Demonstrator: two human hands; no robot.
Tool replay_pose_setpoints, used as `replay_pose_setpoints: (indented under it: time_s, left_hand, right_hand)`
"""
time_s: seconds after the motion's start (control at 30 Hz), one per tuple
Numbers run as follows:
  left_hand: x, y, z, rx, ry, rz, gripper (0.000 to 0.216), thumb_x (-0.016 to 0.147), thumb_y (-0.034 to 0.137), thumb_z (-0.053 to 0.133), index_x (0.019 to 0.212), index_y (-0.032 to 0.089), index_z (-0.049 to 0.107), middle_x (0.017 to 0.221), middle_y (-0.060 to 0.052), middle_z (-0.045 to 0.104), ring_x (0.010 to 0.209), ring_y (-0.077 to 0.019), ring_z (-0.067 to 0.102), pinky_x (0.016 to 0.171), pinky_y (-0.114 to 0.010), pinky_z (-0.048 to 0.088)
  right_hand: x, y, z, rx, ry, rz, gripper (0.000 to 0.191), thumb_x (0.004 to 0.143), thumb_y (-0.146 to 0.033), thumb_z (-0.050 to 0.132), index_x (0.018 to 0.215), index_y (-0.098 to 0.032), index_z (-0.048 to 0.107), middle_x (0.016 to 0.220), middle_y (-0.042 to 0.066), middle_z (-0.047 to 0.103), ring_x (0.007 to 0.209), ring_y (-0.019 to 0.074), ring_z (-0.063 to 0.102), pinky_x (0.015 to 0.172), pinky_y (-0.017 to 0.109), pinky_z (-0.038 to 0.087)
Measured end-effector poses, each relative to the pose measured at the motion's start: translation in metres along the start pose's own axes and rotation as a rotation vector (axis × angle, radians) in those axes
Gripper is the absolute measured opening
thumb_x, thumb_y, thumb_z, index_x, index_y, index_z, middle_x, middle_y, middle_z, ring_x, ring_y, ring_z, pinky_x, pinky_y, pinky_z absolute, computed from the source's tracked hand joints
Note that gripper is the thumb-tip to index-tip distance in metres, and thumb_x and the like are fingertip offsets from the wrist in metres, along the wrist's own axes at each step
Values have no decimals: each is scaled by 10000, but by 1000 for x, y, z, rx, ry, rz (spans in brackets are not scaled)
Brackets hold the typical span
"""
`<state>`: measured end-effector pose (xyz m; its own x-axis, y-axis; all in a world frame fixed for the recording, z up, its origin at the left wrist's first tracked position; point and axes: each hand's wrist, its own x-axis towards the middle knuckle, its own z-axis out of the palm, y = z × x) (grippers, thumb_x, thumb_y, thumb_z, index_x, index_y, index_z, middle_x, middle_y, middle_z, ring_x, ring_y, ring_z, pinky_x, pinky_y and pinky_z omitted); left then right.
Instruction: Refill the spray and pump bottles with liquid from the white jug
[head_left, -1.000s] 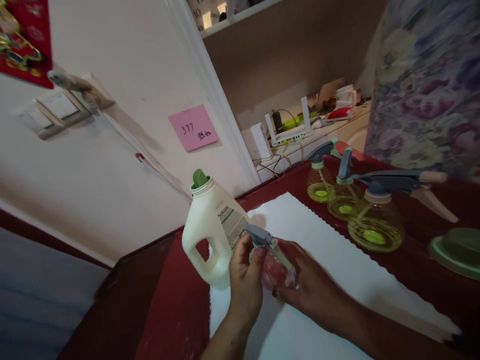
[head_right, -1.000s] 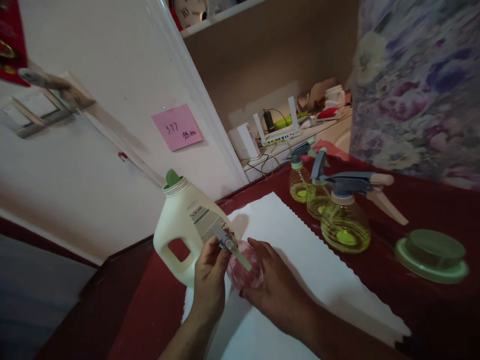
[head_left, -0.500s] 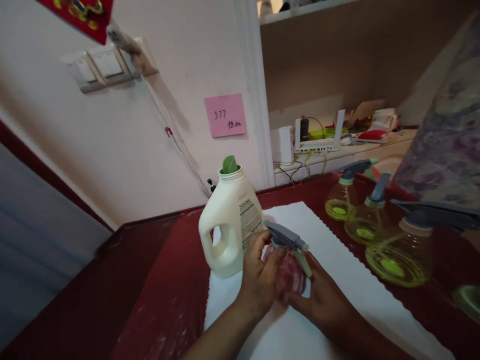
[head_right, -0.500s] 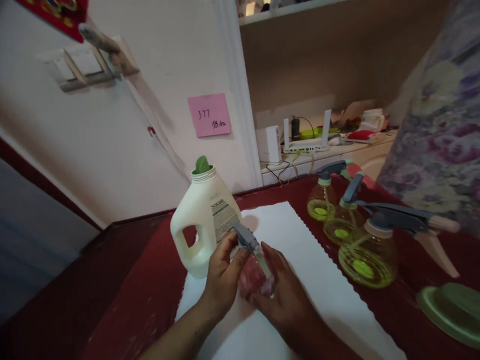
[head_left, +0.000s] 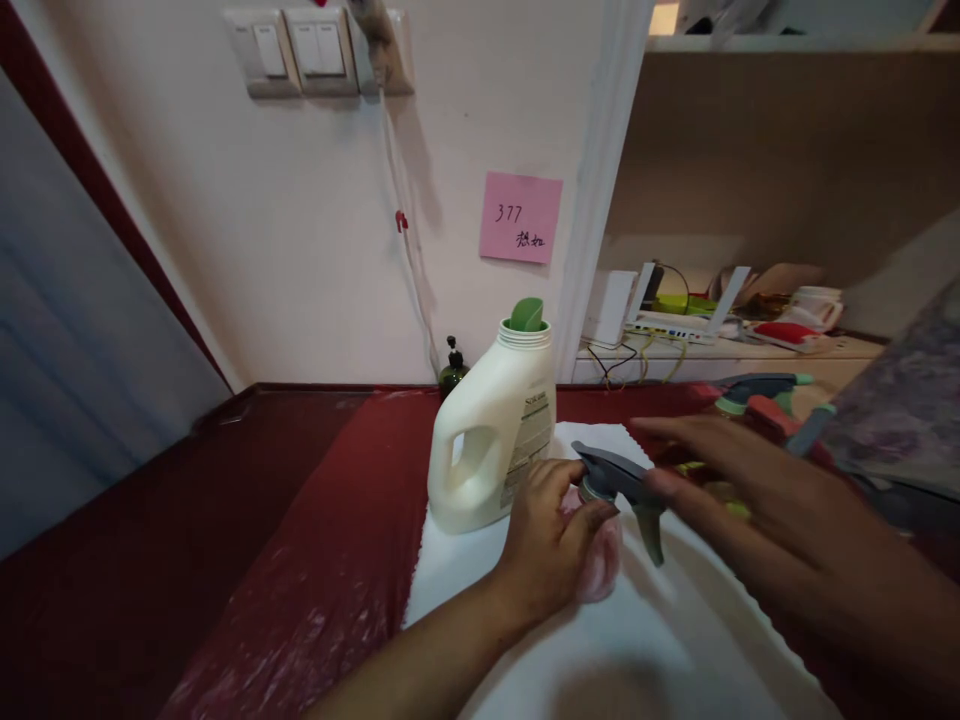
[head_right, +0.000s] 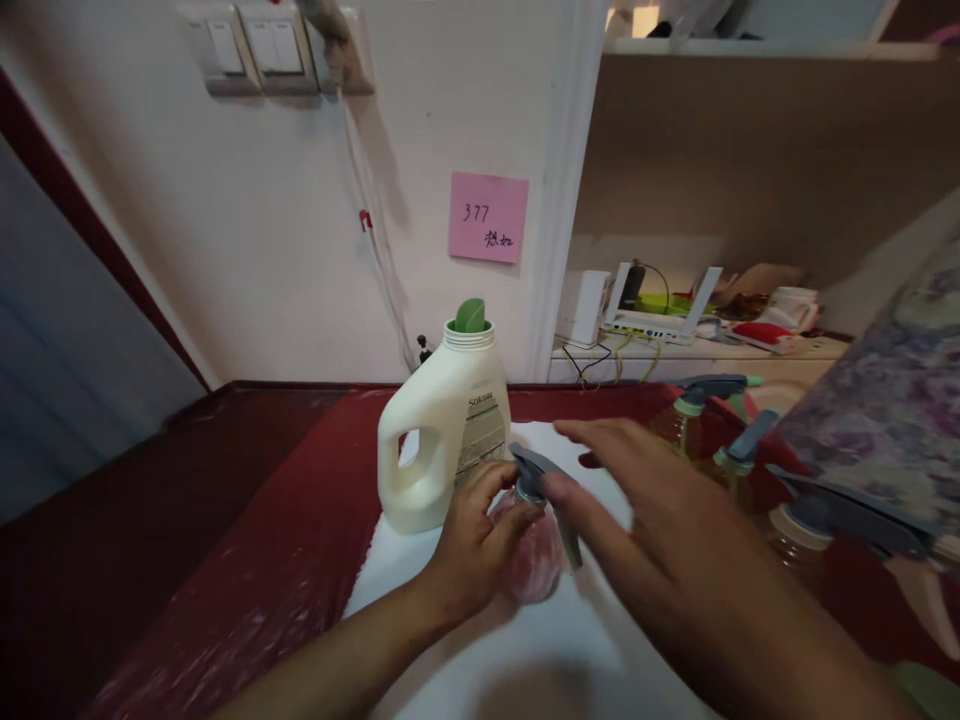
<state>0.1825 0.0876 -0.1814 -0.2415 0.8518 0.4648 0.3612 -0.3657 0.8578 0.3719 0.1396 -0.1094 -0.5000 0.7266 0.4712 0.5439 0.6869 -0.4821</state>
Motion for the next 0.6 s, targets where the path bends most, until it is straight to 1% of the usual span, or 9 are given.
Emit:
replay_pose_setpoints:
  time_s: [0.07, 0.13, 0.17, 0.23, 0.27, 0.4, 0.43, 0.6]
  left_hand:
    - [0, -2, 0, 11, 11, 50, 186, 917, 349, 616, 1005, 193, 667, 1030, -99, 677, 1001, -275, 589, 909, -409, 431]
    - [-1, -3, -1, 18, 15, 74, 204, 932, 363, 593, 1016, 191, 663, 1032, -99, 677, 991, -272, 591, 898, -407, 436]
    - [-1, -4, -1, 17, 12, 69, 199, 929, 360, 597, 1009, 191, 664, 1025, -97, 677, 985, -271, 590, 893, -408, 437]
    - [-3, -5, -1, -14, 6, 35, 190, 901, 341, 640, 1013, 191, 668, 1030, -92, 682, 992, -273, 592, 901, -413, 439]
    - [-4, -6, -1, -44, 4, 12, 216, 878, 332, 671, 1042, 190, 668, 1054, -93, 686, 1011, -276, 595, 917, -420, 439]
    - [-7, -8, 0, -162, 9, -79, 459, 779, 321, 785, 1187, 174, 636, 1189, -121, 681, 1122, -301, 593, 999, -455, 427]
    - [-7, -8, 0, -173, 10, -90, 481, 769, 325, 794, 1196, 171, 633, 1200, -126, 679, 1133, -303, 592, 1010, -459, 424]
    - [-7, -5, 2, -205, 5, -132, 459, 766, 359, 780, 1156, 164, 635, 1190, -137, 677, 1129, -307, 590, 1011, -480, 423]
  right_hand:
    - [16, -22, 2, -141, -126, -114, 397, 947, -527, 489, 1277, -343, 611, 1214, 94, 713, 1015, 367, 697, 810, 492, 544]
    - [28, -34, 9, -267, -286, -123, 307, 940, -458, 521, 1196, -342, 646, 1015, 65, 771, 829, 326, 732, 668, 425, 525]
    - [31, -37, 14, -312, -344, -113, 265, 947, -416, 515, 1158, -339, 656, 927, 51, 779, 766, 306, 734, 620, 388, 500]
    - [34, -37, 20, -363, -393, -100, 233, 960, -365, 490, 1107, -326, 666, 821, 39, 775, 698, 278, 730, 573, 343, 458]
    - [34, -36, 23, -370, -396, -103, 236, 964, -354, 477, 1105, -320, 664, 816, 41, 776, 686, 270, 730, 567, 334, 448]
    - [29, -28, 26, -338, -391, -86, 290, 975, -353, 429, 1193, -320, 618, 885, 46, 793, 683, 259, 737, 568, 334, 444]
    - [28, -27, 27, -322, -396, -81, 298, 980, -357, 412, 1201, -323, 609, 895, 43, 793, 700, 260, 740, 576, 337, 450]
    - [27, -26, 27, -284, -405, -78, 316, 991, -388, 365, 1180, -309, 606, 937, 53, 789, 783, 275, 748, 636, 363, 480]
